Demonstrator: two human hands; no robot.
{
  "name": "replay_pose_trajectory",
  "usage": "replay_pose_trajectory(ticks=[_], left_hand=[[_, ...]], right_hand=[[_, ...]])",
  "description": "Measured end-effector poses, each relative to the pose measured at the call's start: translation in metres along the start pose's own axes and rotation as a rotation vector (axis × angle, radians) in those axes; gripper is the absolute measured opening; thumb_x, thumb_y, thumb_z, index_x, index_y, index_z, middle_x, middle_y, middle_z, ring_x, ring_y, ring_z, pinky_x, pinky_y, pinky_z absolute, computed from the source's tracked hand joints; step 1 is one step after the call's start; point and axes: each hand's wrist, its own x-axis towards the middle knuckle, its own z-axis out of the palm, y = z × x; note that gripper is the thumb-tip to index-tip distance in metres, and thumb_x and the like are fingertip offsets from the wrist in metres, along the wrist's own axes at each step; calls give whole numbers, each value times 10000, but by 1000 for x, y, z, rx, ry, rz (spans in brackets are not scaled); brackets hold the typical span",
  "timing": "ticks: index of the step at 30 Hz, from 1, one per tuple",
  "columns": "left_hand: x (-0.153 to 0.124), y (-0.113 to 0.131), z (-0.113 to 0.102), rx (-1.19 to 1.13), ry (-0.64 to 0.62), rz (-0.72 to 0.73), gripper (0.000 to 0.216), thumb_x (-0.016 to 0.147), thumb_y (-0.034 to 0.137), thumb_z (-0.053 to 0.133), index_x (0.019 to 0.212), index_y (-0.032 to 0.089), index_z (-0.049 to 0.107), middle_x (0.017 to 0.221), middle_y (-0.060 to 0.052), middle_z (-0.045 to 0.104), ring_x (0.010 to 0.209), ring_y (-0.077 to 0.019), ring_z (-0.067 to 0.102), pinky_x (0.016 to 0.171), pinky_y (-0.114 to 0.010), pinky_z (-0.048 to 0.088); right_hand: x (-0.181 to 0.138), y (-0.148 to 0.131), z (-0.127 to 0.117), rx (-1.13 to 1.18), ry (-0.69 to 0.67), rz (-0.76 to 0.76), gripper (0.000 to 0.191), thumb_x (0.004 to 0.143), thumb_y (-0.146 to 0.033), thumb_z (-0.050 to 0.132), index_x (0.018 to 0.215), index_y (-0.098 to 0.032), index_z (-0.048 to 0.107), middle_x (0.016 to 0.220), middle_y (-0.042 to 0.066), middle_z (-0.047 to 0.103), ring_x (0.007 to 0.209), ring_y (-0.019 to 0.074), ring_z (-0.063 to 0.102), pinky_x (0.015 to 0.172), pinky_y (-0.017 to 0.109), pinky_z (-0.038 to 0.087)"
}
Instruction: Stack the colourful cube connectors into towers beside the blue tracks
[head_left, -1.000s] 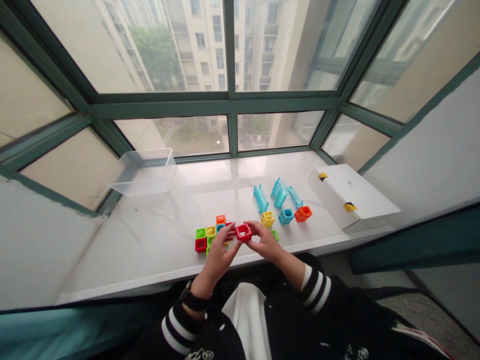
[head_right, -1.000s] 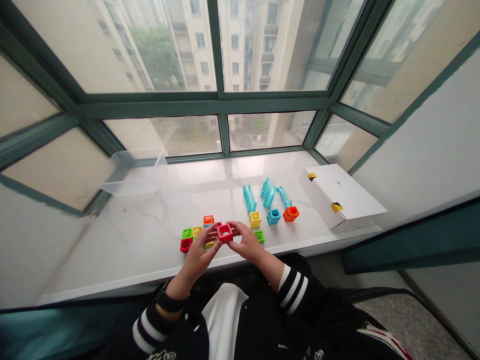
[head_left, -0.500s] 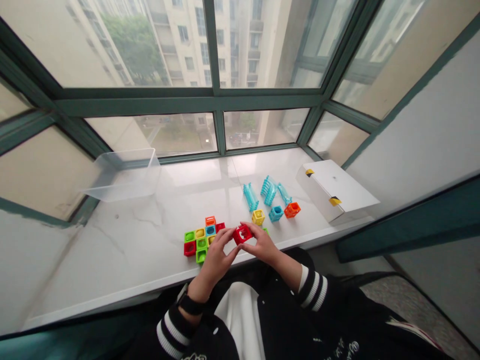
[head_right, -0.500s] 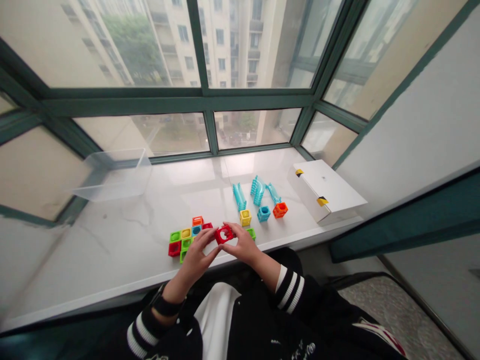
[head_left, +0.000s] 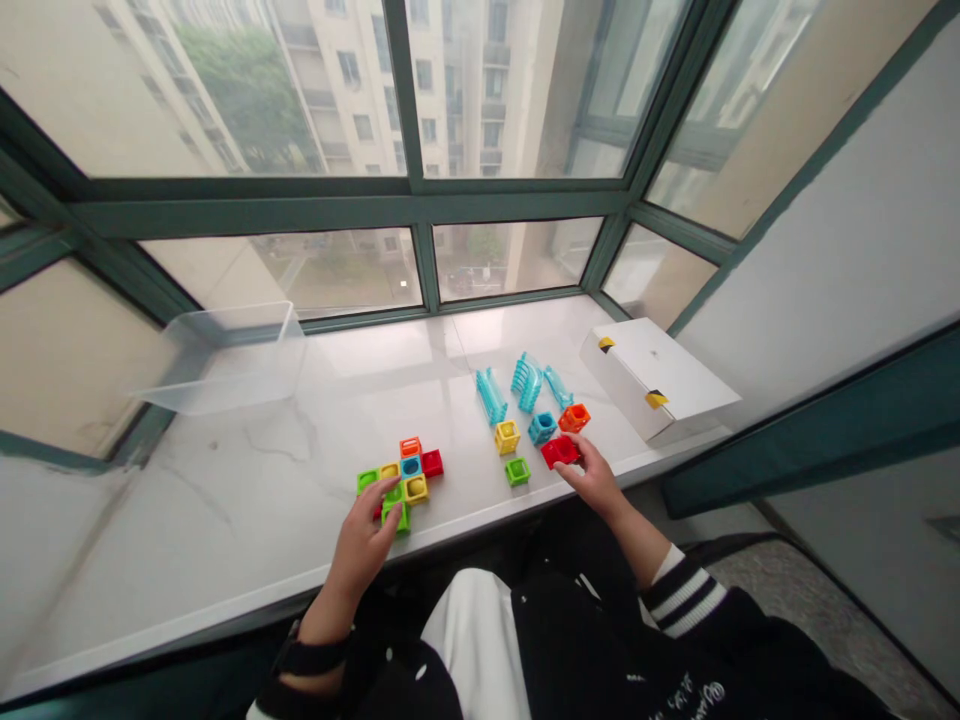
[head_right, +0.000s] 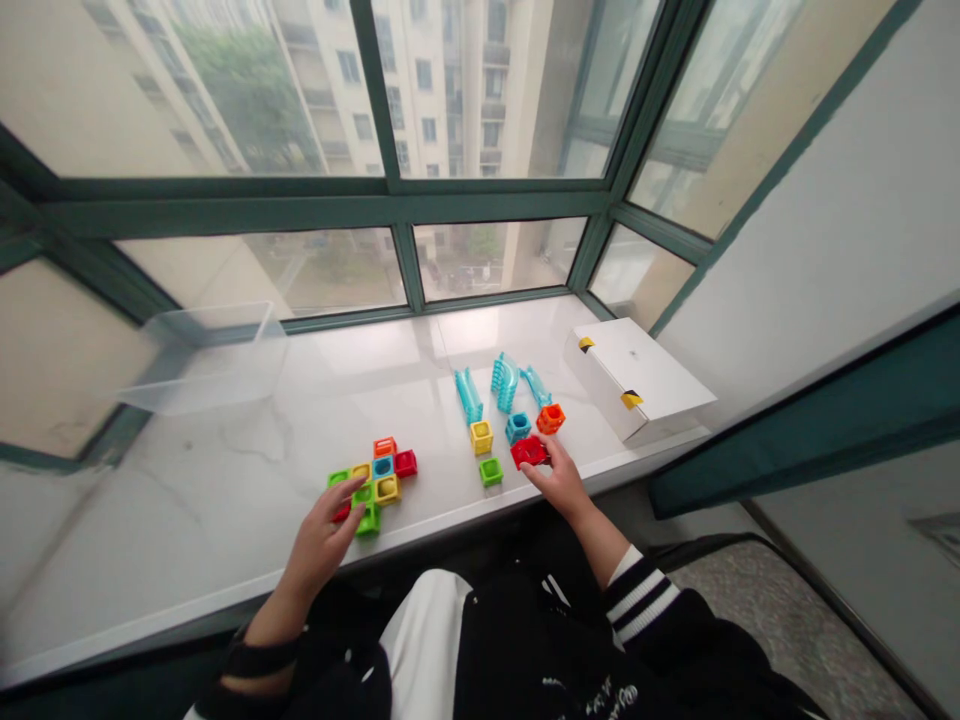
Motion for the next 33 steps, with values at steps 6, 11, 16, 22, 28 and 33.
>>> replay_pose_trajectory(ticks=[6,11,16,22,28,33], left_hand=[[-10,-17,-19,35,40,-69,457,963,524,578,1309,244,682,1268,-90,710,1092,-261,717,1021,-462,593],[-13,-17,-20,53,24,-63,443,966,518,577,1303,251,685,1280,-83,708,1151,-266,700,1048,-456,580],[-14,-17,-17,44,34,-71,443,960,521,584,1297,252,687,1293,-87,706,1180,-274,689,1063,-463,572],[-15,-19,-18,23,20,-77,440,966,510,578,1302,245,679,1307,-98,690,1195,-279,672,1104,-501,543],[-15,-19,-18,18,24,-84,450,965,523,578,1307,247,674,1285,-100,697,1169,-280,681,1093,-508,553],[-16,-17,-18,17,32,-77,426,967,516,572,1279,252,691,1289,-96,703,1187,-278,681,1069,-488,570]], right_hand=[[5,37,5,-201,19,4,620,788,-482,773,1337,-216,661,1268,138,686,1138,313,693,984,487,610],[11,60,14,-281,-35,40,617,782,-468,746,1334,-207,655,1293,146,699,1142,308,701,984,483,600],[13,76,17,-347,-62,33,617,788,-484,726,1323,-189,644,1313,170,695,1253,345,661,1118,545,511],[11,89,17,-356,-59,33,619,793,-498,720,1323,-194,625,1304,173,690,1234,340,667,1115,539,509],[12,93,18,-360,-66,21,636,795,-509,710,1337,-192,611,1302,169,681,1243,343,658,1112,535,510],[11,92,18,-361,-70,30,647,800,-524,702,1346,-190,606,1308,171,675,1246,345,655,1113,532,509]])
